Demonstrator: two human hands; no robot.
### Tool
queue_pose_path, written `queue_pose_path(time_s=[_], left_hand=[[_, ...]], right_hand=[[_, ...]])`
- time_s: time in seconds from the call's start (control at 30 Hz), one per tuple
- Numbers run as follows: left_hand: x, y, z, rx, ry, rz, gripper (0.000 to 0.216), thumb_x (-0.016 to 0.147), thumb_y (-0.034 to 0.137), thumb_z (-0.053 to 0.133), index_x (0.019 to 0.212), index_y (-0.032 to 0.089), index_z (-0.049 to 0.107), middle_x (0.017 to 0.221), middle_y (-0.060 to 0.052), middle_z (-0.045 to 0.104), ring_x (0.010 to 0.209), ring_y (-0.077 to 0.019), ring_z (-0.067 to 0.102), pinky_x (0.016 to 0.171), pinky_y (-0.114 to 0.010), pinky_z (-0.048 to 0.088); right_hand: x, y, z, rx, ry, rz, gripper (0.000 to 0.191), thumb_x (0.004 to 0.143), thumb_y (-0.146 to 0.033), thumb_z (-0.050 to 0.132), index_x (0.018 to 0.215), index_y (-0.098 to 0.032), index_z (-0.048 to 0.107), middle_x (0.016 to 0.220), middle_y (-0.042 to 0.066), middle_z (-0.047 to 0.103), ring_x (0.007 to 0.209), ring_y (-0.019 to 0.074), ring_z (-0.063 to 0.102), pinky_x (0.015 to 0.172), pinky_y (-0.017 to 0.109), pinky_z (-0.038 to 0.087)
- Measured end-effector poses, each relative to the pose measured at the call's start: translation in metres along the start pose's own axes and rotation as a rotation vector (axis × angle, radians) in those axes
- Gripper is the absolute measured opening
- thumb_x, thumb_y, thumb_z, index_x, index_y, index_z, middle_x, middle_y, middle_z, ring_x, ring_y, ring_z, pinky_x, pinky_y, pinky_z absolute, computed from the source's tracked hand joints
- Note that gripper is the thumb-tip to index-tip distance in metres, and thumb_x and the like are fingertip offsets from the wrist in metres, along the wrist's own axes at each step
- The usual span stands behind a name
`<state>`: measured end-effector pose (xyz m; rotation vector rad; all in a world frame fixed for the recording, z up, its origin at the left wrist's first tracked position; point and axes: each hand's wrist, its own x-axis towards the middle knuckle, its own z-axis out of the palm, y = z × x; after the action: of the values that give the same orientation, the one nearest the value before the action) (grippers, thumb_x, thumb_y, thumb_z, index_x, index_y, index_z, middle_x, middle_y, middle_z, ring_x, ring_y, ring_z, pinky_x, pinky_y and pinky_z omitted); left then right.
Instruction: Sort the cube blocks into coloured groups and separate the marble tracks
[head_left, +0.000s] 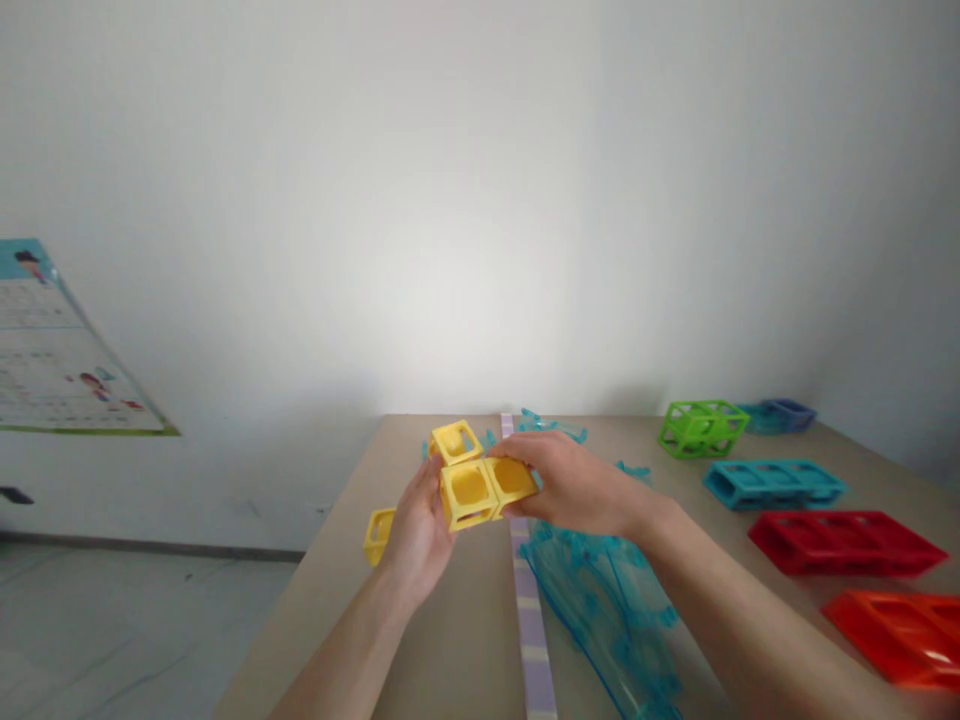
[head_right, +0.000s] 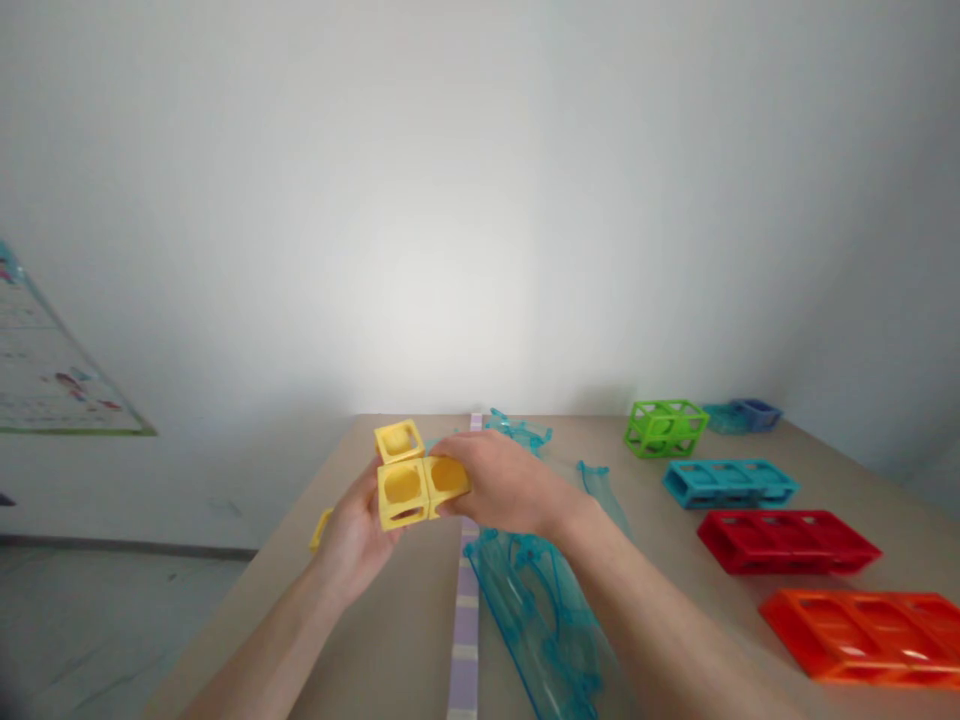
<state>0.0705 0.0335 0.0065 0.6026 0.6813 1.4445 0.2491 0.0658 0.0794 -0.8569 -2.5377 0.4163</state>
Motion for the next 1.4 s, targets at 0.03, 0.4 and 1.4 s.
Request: queue_pose_path(time_s=[0.03,0.4,1.4], left_hand=[[0.000,-0.001,-0.002,-0.002,-0.015,-0.018,0.023,0.088,0.038,0.056,0.094,0.017,0.065,0.081,-0.003,0.072,0.067,-0.0157,0.065,0.055,-0.025,0.047],[0.001,0.003,0.000,-0.068,-0.121,0.065,0.029,0.087,0.037,0.058,0.103,0.015,0.068,0.095,-0.007,0.073,0.085,-0.0195,0.066,0.074,-0.030,0.050],[0.002,0.001,-0.006,-0.061,0.205,-0.018,0.012,0.075,0.022,0.068,0.084,0.015,0.065,0.075,-0.002,0.067,0.059,-0.0118,0.061,0.050,-0.023,0.047]], right_hand=[[0.000,-0.001,-0.001,0.003,0.005,0.017,0.035,0.070,-0.020,0.075,0.104,-0.020,0.066,0.096,0.004,0.071,0.088,0.0209,0.064,0.080,0.029,0.043],[-0.002,-0.001,-0.008,0.117,-0.013,0.146,0.034,0.068,-0.029,0.077,0.100,-0.019,0.068,0.085,0.001,0.070,0.075,0.0170,0.061,0.067,0.026,0.043],[-0.012,0.017,-0.036,0.100,0.153,0.236,0.033,0.068,-0.033,0.073,0.097,-0.018,0.064,0.088,0.003,0.070,0.080,0.0200,0.064,0.075,0.031,0.048]])
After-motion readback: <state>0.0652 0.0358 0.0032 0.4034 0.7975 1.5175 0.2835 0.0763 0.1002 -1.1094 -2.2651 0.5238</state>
